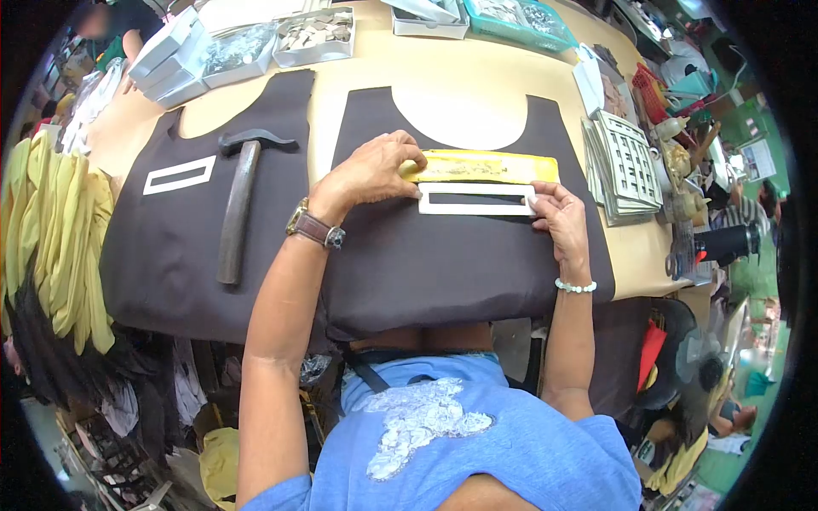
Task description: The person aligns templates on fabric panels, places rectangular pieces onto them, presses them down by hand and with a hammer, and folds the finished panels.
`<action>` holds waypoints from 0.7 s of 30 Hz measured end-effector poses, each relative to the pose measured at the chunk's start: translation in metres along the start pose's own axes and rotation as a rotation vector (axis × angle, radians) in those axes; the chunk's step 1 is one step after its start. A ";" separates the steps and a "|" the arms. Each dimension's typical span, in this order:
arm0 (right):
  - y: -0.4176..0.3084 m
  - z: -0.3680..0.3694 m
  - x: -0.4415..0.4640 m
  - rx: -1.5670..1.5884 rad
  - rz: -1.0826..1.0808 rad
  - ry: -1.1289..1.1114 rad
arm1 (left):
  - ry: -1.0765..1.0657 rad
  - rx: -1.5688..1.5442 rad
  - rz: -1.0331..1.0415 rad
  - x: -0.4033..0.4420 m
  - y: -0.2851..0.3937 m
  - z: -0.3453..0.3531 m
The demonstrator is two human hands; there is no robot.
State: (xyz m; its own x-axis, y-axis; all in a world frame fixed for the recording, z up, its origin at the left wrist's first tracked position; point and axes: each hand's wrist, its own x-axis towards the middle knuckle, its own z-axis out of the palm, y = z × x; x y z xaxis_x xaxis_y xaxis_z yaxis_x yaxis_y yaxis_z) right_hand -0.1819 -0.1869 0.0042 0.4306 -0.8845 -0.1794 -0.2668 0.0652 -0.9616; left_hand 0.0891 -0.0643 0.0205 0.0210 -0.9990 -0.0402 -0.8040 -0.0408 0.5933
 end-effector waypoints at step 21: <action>0.011 0.009 -0.001 -0.230 -0.176 0.266 | 0.037 0.008 -0.038 -0.003 0.009 0.004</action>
State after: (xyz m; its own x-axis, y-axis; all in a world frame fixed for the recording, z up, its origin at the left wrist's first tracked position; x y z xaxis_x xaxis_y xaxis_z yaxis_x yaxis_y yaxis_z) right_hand -0.1778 -0.1813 -0.0086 0.2563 -0.9638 0.0735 -0.4076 -0.1767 -0.8959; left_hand 0.0797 -0.0618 0.0228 0.0734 -0.9968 -0.0331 -0.8070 -0.0789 0.5852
